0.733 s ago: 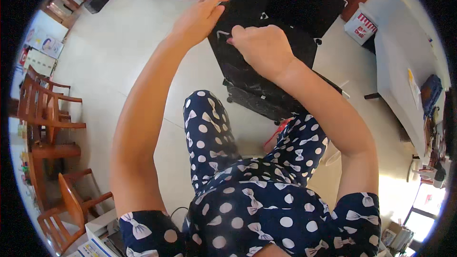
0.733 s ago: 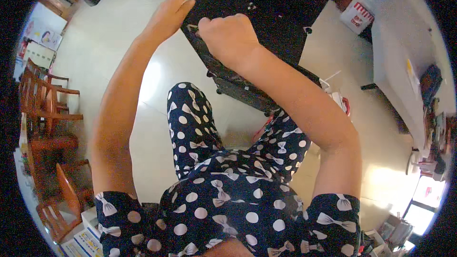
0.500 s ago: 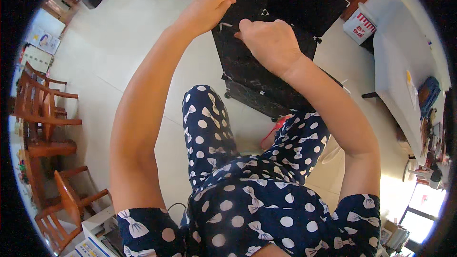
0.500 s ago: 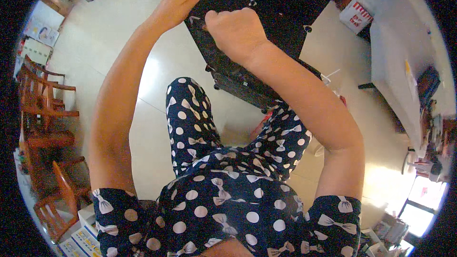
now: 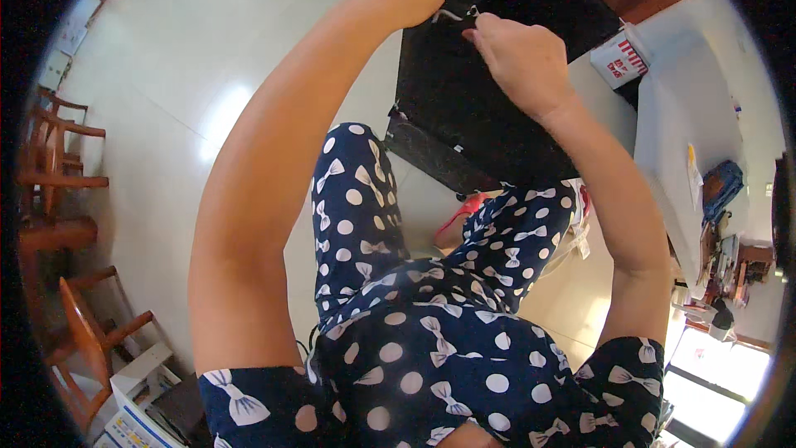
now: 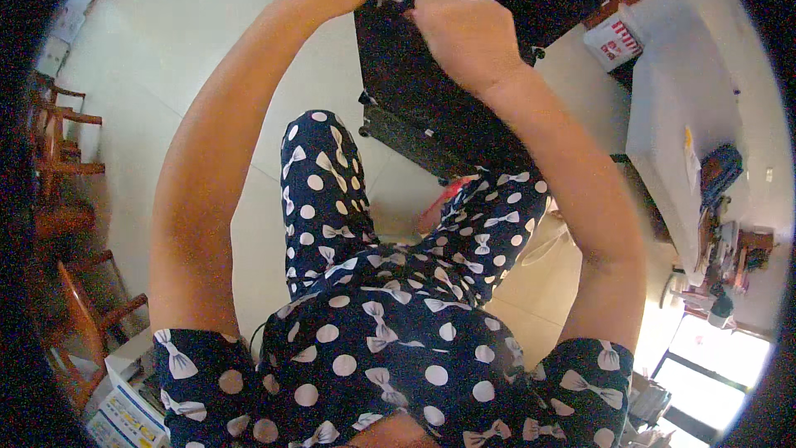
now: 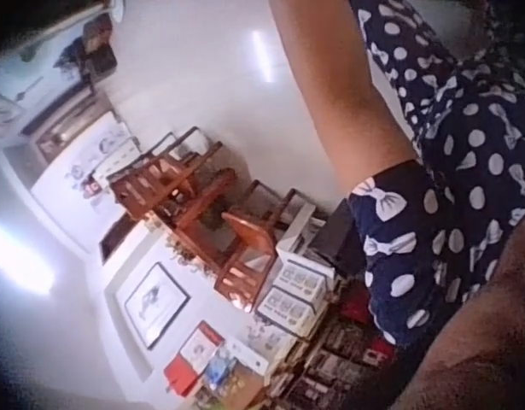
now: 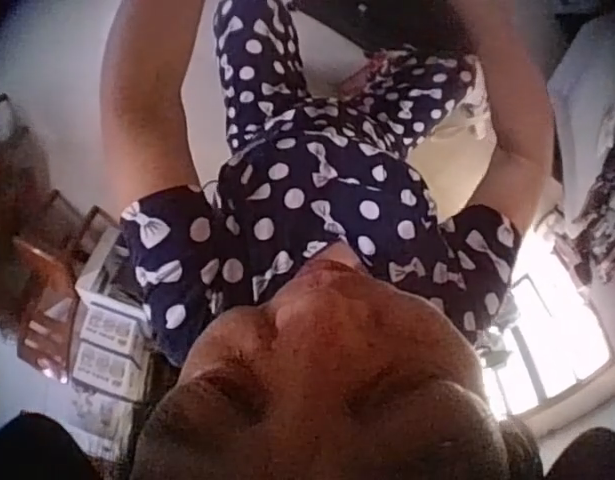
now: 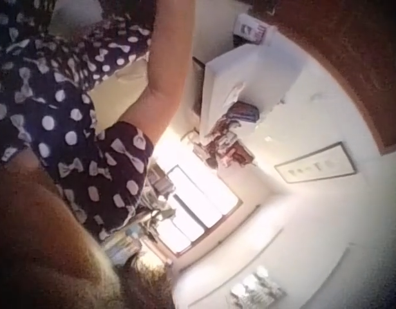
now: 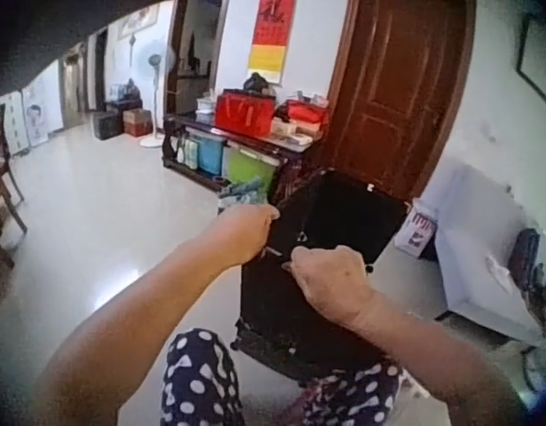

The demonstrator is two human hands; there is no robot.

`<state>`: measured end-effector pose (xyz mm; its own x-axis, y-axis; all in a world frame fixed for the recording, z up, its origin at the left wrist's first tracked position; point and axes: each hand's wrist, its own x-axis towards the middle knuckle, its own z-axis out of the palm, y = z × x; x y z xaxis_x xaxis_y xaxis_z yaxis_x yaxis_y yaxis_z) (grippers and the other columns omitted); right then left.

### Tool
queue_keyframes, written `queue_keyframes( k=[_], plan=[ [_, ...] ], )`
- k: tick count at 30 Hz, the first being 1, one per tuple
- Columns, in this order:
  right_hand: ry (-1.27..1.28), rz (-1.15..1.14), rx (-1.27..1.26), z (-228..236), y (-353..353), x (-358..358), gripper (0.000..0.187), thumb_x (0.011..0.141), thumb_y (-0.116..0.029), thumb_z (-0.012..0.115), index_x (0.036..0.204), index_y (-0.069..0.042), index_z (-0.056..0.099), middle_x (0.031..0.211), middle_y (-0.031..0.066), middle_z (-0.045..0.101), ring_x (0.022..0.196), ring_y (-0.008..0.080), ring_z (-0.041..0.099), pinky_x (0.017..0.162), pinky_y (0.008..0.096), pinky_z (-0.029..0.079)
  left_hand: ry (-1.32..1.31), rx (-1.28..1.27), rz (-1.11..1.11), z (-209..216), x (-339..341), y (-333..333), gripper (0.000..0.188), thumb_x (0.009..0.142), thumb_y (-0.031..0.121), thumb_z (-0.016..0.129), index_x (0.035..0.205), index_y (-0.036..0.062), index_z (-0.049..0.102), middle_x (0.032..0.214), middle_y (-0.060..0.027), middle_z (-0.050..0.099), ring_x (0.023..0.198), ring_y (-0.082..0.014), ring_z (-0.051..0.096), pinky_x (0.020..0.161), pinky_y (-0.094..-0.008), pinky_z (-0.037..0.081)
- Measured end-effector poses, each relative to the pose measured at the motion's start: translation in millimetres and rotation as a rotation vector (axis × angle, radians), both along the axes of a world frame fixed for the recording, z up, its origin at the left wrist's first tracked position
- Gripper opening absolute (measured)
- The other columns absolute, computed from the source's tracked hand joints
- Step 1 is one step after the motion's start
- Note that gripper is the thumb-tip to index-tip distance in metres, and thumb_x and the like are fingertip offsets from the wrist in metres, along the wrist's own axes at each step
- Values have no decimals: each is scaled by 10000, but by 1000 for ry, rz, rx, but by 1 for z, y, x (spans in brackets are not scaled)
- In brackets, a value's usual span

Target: Assembling a black modular plastic storage cube by connecting panels with plastic joints.

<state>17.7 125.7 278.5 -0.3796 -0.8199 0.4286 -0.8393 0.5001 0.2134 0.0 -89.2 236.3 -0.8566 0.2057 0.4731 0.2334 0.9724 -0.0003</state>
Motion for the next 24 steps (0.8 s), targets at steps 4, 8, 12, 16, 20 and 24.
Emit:
queue_keyframes(
  k=[4, 8, 12, 16, 20, 24],
  plan=[
    [-6, -19, 41, 2, 15, -5, 289, 924, -331, 547, 790, -78, 584, 682, 135, 640, 646, 339, 657, 539, 473, 512, -196, -632, -27, 40, 23, 24, 264, 850, 160, 560, 1058, 89, 707, 951, -127, 693, 935, -261, 663, 840, -341, 504],
    [-48, 16, 2, 4, 5, 1, 276, 927, -342, 543, 806, -95, 567, 688, 136, 633, 655, 357, 644, 540, 473, 503, -152, -531, 37, 41, 32, 17, 293, 876, 197, 558, 1120, 87, 676, 983, -117, 691, 982, -256, 652, 840, -354, 508],
    [-78, 7, 22, -3, 9, -8, 268, 926, -349, 545, 829, -100, 564, 690, 144, 632, 661, 371, 639, 551, 479, 502, -192, 493, 138, 53, 56, 42, 375, 940, 324, 518, 1160, 41, 627, 1080, -104, 662, 1025, -267, 629, 820, -356, 517],
    [-94, -30, 39, 3, 13, -8, 260, 926, -341, 545, 839, -96, 560, 706, 154, 637, 688, 375, 642, 578, 490, 506, 280, 1174, 173, -7, 64, 43, 257, 962, 223, 457, 1071, 62, 626, 952, -173, 673, 957, -371, 625, 849, -448, 483],
    [-229, 11, 39, 12, -16, 3, 281, 910, -355, 562, 853, -80, 569, 744, 172, 645, 745, 383, 649, 637, 502, 514, 66, 1103, 596, -184, 74, 22, 312, 914, 190, 498, 1172, 61, 615, 1093, -197, 649, 1064, -359, 597, 930, -432, 458],
    [-301, 44, 97, 9, -37, -6, 348, 889, -406, 573, 891, -59, 605, 781, 196, 653, 762, 391, 652, 681, 510, 517, -330, 1170, 549, -228, 82, 54, 379, 840, 133, 555, 1213, 87, 606, 1117, -202, 648, 1081, -358, 601, 930, -436, 468]
  ],
)
